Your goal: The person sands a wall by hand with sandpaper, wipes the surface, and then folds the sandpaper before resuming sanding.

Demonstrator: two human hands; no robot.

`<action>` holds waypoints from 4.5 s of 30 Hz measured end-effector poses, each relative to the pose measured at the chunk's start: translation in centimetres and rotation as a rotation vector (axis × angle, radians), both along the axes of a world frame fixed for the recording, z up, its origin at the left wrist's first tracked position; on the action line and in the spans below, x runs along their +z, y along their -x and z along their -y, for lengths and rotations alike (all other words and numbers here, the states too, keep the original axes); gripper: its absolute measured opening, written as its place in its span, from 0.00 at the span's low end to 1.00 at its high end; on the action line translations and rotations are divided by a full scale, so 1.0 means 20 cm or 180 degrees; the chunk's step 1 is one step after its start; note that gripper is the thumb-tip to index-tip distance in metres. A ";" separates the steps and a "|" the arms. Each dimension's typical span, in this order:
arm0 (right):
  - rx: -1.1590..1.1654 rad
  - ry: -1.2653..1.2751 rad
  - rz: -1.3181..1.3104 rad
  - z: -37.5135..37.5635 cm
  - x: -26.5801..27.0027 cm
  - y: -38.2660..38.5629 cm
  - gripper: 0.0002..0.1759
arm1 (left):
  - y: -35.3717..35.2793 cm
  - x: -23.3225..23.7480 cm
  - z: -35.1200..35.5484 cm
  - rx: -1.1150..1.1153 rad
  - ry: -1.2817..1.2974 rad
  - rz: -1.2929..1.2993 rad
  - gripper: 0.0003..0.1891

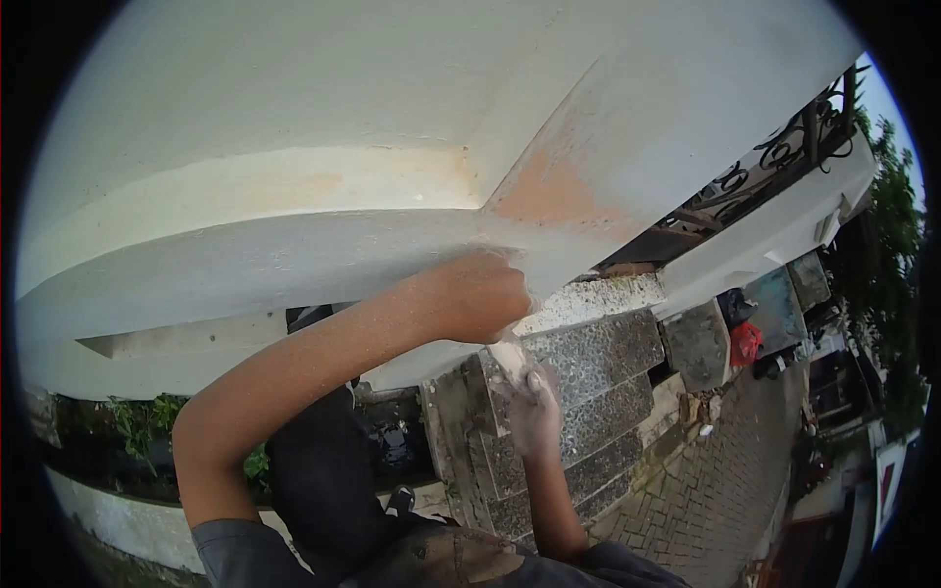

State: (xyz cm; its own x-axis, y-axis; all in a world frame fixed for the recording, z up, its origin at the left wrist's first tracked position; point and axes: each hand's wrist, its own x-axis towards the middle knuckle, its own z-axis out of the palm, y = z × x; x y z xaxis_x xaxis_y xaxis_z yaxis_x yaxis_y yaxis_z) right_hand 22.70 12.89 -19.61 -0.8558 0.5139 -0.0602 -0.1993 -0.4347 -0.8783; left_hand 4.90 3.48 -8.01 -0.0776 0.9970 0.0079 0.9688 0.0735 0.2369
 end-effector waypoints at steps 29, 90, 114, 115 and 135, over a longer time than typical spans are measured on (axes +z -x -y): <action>-0.0004 -0.0245 0.0022 0.22 0.04 0.08 0.30 | -0.11 -0.26 0.43 0.1556 -0.1051 0.2416 0.14; 0.0168 0.0292 -0.0122 0.05 -0.07 0.04 0.50 | -0.09 -0.30 0.29 0.1360 -0.0242 0.2364 0.19; 0.0533 -0.0030 -0.0552 -0.02 0.02 0.08 0.48 | -0.08 -0.30 0.22 0.1157 -0.0372 0.2405 0.16; 0.0617 0.0125 -0.0770 -0.01 0.02 0.07 0.46 | -0.09 -0.30 0.21 0.1239 -0.0368 0.2553 0.16; 0.0827 0.0672 0.0165 0.00 -0.09 0.05 0.47 | -0.05 -0.42 0.13 0.2469 -0.0923 0.3396 0.13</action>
